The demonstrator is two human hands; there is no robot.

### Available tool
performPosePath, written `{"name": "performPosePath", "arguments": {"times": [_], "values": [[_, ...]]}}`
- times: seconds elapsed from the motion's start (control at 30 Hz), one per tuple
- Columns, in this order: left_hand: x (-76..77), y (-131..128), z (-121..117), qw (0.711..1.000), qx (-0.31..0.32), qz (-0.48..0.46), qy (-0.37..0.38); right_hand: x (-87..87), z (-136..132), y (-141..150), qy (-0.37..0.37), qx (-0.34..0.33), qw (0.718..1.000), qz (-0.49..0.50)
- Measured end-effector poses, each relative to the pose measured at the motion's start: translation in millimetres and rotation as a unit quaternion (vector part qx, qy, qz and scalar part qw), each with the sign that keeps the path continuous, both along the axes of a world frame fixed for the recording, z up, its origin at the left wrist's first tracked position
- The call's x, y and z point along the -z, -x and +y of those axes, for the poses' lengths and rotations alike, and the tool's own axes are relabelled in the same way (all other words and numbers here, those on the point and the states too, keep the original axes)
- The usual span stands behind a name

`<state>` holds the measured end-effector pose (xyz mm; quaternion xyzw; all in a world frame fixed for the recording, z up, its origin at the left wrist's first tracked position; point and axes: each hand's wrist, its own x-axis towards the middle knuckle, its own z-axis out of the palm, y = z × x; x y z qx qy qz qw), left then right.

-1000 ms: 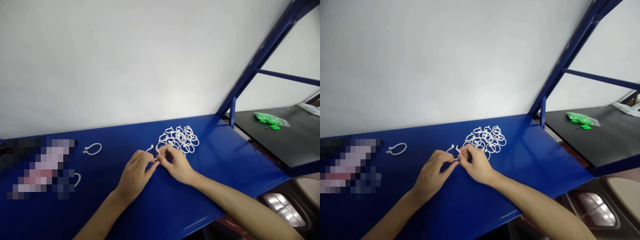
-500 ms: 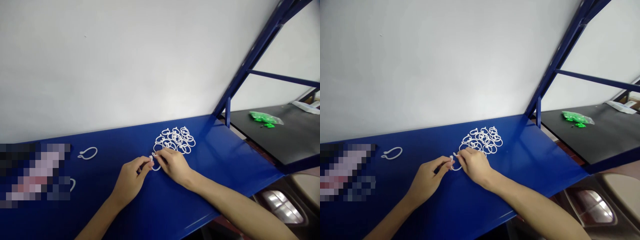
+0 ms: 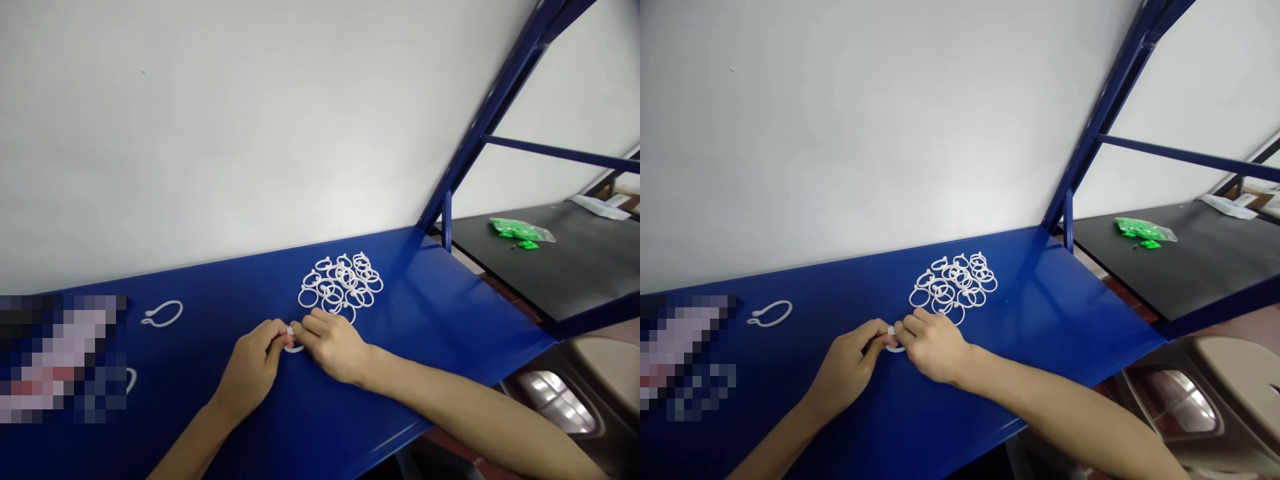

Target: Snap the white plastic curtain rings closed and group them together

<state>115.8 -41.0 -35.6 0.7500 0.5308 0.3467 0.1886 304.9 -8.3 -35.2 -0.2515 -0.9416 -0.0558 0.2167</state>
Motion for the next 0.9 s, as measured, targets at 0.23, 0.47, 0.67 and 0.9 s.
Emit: {"name": "performPosePath", "arguments": {"times": [0.23, 0.47, 0.67, 0.9], "values": [[1.9, 4, -1, 0.993, 0.035, 0.058, -0.095, -2.1, -4, 1, -0.067, -0.019, 0.997, -0.016], [-7.0, 22, 14, 0.982, -0.059, 0.138, -0.119, -19.3, 27, -19, 0.036, 0.095, 0.989, 0.105], [-16.4, 84, 29, 0.849, -0.369, 0.378, -0.023, -22.3, 67, -62, 0.081, 0.267, 0.952, 0.128], [-7.6, 101, 29, 0.845, -0.329, 0.421, 0.037, -26.2, 65, -64, 0.112, 0.259, 0.951, 0.122]]}}
